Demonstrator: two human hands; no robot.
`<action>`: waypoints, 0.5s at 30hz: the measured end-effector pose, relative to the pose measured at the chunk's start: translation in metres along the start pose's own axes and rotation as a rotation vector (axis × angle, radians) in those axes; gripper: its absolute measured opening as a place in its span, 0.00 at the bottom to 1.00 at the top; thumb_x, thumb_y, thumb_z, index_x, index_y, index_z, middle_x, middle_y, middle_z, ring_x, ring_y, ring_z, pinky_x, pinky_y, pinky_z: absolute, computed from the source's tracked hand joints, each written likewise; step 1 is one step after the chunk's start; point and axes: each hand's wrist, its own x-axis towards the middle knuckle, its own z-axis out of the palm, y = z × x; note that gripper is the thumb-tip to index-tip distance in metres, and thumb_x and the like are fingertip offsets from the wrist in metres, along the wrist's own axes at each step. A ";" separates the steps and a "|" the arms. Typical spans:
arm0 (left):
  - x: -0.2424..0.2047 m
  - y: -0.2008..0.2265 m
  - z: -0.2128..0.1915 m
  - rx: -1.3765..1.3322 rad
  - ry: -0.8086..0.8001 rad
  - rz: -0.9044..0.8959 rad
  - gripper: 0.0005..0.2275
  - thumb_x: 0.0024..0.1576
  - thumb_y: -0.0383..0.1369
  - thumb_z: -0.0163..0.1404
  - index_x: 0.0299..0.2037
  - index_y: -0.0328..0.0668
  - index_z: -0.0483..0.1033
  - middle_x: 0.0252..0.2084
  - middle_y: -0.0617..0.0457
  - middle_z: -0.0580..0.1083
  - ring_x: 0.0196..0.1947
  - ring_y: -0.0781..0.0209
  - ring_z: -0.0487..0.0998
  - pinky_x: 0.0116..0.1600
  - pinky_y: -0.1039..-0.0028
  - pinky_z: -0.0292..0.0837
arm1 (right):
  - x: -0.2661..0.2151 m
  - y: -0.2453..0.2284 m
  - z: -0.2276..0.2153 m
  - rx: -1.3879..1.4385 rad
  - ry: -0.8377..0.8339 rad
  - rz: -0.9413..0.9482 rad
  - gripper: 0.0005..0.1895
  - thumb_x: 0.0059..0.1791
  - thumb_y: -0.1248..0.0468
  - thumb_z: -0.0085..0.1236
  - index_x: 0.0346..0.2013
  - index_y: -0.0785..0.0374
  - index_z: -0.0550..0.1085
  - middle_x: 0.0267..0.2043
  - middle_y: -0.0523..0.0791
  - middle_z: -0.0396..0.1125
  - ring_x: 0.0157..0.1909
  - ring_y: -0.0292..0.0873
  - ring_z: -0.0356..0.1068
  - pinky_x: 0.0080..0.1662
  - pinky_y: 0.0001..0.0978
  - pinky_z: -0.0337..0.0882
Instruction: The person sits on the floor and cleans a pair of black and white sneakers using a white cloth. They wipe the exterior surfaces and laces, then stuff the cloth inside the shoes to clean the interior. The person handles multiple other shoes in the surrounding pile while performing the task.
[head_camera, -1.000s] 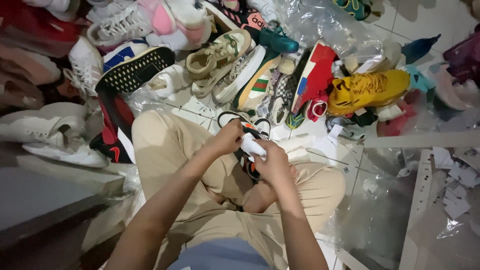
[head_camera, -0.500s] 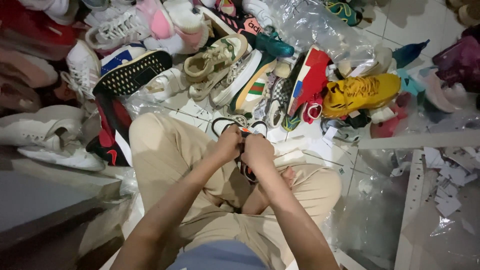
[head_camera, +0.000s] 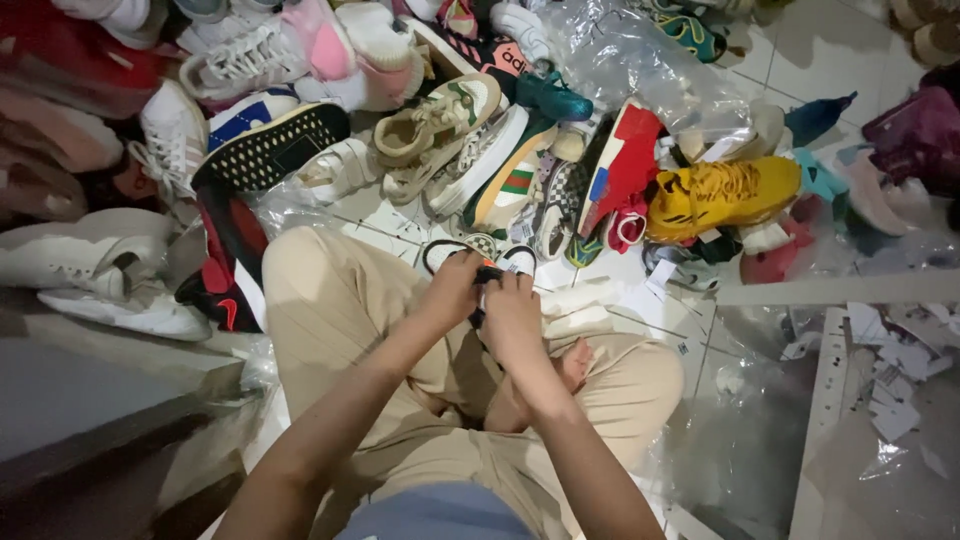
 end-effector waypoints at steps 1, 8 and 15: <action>-0.002 0.000 -0.001 0.002 0.003 -0.001 0.14 0.51 0.20 0.55 0.47 0.36 0.70 0.40 0.41 0.74 0.44 0.41 0.79 0.48 0.61 0.76 | 0.006 0.002 0.015 0.000 0.002 -0.003 0.21 0.40 0.68 0.60 0.47 0.69 0.74 0.49 0.54 0.66 0.55 0.56 0.62 0.50 0.49 0.72; -0.012 0.002 -0.010 -0.067 0.038 0.022 0.06 0.50 0.23 0.55 0.36 0.39 0.75 0.31 0.44 0.73 0.37 0.43 0.79 0.44 0.64 0.76 | 0.016 -0.010 0.030 -0.077 -0.014 -0.036 0.25 0.36 0.68 0.67 0.47 0.69 0.75 0.53 0.52 0.65 0.57 0.54 0.61 0.56 0.51 0.67; -0.009 -0.027 0.014 -0.231 0.026 -0.022 0.05 0.50 0.22 0.53 0.33 0.40 0.72 0.30 0.42 0.72 0.38 0.39 0.78 0.45 0.59 0.74 | 0.024 0.013 0.058 0.150 0.213 -0.168 0.23 0.29 0.69 0.70 0.37 0.66 0.72 0.41 0.49 0.62 0.49 0.54 0.63 0.52 0.50 0.66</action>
